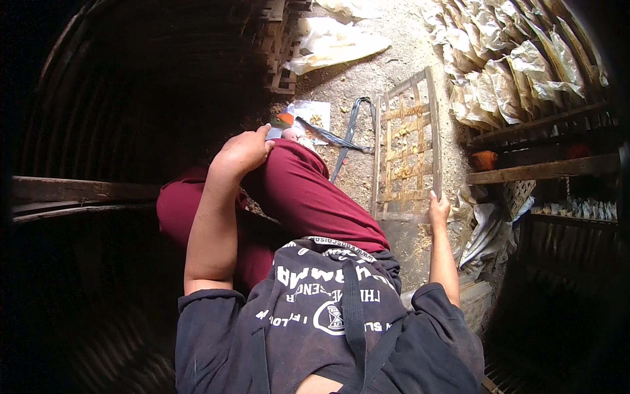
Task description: The person sits on the floor and packs mushroom spawn into plastic bags using wooden trays. They repeatedly pick up trays, place them into bags, and stack the filled bags nearby.
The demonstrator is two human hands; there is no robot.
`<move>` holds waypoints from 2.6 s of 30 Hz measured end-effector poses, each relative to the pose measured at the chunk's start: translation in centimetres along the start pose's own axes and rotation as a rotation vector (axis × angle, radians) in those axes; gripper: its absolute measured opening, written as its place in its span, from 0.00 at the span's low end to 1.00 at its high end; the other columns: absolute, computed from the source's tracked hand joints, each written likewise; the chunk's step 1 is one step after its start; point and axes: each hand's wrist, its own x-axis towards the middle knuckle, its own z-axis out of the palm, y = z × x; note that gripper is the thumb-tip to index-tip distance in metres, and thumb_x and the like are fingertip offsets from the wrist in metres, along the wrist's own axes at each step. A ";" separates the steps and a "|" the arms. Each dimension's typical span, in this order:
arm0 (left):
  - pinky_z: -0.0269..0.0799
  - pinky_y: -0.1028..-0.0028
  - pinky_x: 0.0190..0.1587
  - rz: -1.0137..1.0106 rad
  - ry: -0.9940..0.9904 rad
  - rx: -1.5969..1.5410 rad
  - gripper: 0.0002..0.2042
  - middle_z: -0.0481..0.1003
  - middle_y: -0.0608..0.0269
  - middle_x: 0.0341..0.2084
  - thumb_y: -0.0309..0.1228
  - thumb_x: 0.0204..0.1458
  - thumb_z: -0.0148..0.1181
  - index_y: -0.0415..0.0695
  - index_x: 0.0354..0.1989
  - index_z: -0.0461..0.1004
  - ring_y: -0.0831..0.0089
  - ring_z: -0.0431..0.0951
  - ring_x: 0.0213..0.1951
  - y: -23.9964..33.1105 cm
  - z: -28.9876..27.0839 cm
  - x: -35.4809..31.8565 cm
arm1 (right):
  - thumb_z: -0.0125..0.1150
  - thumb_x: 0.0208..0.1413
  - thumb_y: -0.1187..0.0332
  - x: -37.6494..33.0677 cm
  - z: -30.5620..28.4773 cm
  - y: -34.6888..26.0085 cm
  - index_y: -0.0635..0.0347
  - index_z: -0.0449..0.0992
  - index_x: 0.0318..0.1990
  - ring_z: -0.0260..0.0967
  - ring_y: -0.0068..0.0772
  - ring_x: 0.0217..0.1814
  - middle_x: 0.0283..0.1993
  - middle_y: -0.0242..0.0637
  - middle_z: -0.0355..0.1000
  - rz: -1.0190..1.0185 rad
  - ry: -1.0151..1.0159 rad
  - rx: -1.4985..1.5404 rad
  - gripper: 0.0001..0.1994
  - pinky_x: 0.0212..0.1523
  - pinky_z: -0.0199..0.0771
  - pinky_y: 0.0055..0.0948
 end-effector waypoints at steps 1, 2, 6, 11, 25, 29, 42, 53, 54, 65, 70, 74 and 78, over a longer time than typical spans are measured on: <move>0.65 0.59 0.51 0.000 0.002 -0.005 0.23 0.72 0.42 0.43 0.38 0.58 0.44 0.38 0.58 0.59 0.49 0.71 0.47 0.1 0.0 0.0 | 0.56 0.56 0.63 0.2 -0.7 -1.4 0.62 0.73 0.37 0.61 0.21 0.21 0.20 0.27 0.66 0.032 -0.031 0.041 0.10 0.24 0.61 0.23; 0.65 0.60 0.51 -0.006 0.003 -0.008 0.23 0.71 0.42 0.44 0.38 0.58 0.44 0.39 0.58 0.59 0.49 0.70 0.48 0.2 0.0 -0.2 | 0.56 0.56 0.63 -0.2 -1.5 -4.5 0.57 0.72 0.33 0.53 0.15 0.15 0.18 0.21 0.59 0.127 -0.090 0.214 0.08 0.17 0.53 0.19; 0.65 0.61 0.52 0.043 0.032 0.015 0.22 0.70 0.43 0.46 0.36 0.57 0.46 0.40 0.58 0.59 0.51 0.69 0.50 1.2 0.0 0.6 | 0.56 0.57 0.62 1.2 -3.3 -3.2 0.53 0.66 0.35 0.53 0.15 0.13 0.16 0.21 0.57 0.221 -0.128 0.518 0.08 0.14 0.59 0.17; 0.64 0.65 0.54 0.361 0.280 -0.181 0.26 0.68 0.46 0.49 0.34 0.52 0.54 0.42 0.60 0.59 0.55 0.69 0.52 2.6 1.2 2.1 | 0.56 0.57 0.63 1.6 -4.6 -8.2 0.52 0.65 0.32 0.53 0.15 0.14 0.16 0.21 0.57 0.319 -0.153 0.802 0.08 0.16 0.61 0.19; 0.71 0.66 0.49 0.251 -0.413 -1.758 0.30 0.62 0.49 0.55 0.37 0.55 0.53 0.46 0.63 0.49 0.62 0.71 0.52 12.0 4.9 4.7 | 0.51 0.60 0.61 1.0 -7.1 -7.3 0.50 0.64 0.31 0.53 0.20 0.14 0.15 0.25 0.55 0.777 -0.502 1.481 0.08 0.21 0.64 0.23; 0.73 0.61 0.49 0.234 -0.290 -1.914 0.30 0.66 0.48 0.50 0.24 0.53 0.53 0.42 0.62 0.45 0.53 0.70 0.51 13.9 9.6 4.4 | 0.55 0.57 0.58 -0.3 -5.9 -5.5 0.49 0.63 0.32 0.51 0.18 0.14 0.15 0.23 0.55 0.837 -0.494 1.278 0.10 0.21 0.62 0.22; 0.77 0.68 0.42 -0.034 -0.216 -1.641 0.22 0.68 0.43 0.44 0.17 0.52 0.44 0.39 0.56 0.49 0.58 0.76 0.42 15.2 15.1 6.2 | 0.46 0.60 0.55 -0.7 6.8 -12.7 0.52 0.63 0.59 0.54 0.43 0.65 0.61 0.43 0.61 -0.449 -0.516 0.021 0.22 0.63 0.51 0.43; 0.76 0.69 0.42 -0.118 -0.196 -1.563 0.24 0.65 0.46 0.46 0.17 0.51 0.44 0.40 0.57 0.46 0.59 0.75 0.43 14.7 15.4 5.5 | 0.42 0.59 0.51 -1.6 7.1 -9.7 0.47 0.66 0.57 0.45 0.43 0.70 0.60 0.33 0.62 -0.788 -0.465 -0.652 0.22 0.66 0.29 0.60; 0.76 0.69 0.43 -0.118 -0.197 -1.560 0.25 0.65 0.46 0.46 0.17 0.51 0.44 0.40 0.57 0.46 0.59 0.75 0.44 14.7 15.3 5.5 | 0.40 0.59 0.49 -1.7 6.7 -9.8 0.51 0.67 0.56 0.44 0.46 0.69 0.60 0.38 0.61 -0.732 -0.411 -0.836 0.23 0.66 0.29 0.59; 0.77 0.72 0.41 -0.119 -0.180 -1.516 0.25 0.64 0.47 0.47 0.16 0.51 0.44 0.40 0.57 0.46 0.61 0.75 0.43 15.3 15.0 5.8 | 0.55 0.50 0.43 -3.4 10.5 -11.9 0.56 0.77 0.44 0.57 0.42 0.58 0.47 0.42 0.68 -0.010 -0.311 -0.460 0.25 0.58 0.54 0.45; 0.77 0.72 0.41 -0.101 -0.175 -1.492 0.24 0.64 0.47 0.47 0.18 0.51 0.43 0.40 0.57 0.46 0.62 0.75 0.42 15.4 14.5 5.5 | 0.58 0.47 0.42 -3.5 12.1 -9.6 0.57 0.75 0.48 0.56 0.49 0.58 0.53 0.46 0.66 0.120 -0.281 -0.428 0.29 0.60 0.53 0.43; 0.77 0.72 0.41 -0.109 -0.156 -1.461 0.24 0.64 0.47 0.47 0.18 0.51 0.43 0.40 0.57 0.46 0.62 0.75 0.42 15.5 14.4 5.4 | 0.60 0.47 0.44 -3.3 12.1 -9.3 0.60 0.73 0.49 0.55 0.48 0.59 0.50 0.47 0.65 0.040 -0.320 -0.321 0.30 0.59 0.53 0.43; 0.77 0.72 0.40 -0.108 -0.149 -1.438 0.24 0.64 0.48 0.47 0.18 0.51 0.43 0.40 0.57 0.46 0.62 0.75 0.42 15.7 14.3 5.5 | 0.62 0.45 0.45 -3.0 11.7 -9.8 0.61 0.73 0.46 0.61 0.47 0.54 0.46 0.47 0.68 0.028 -0.319 -0.275 0.29 0.56 0.58 0.40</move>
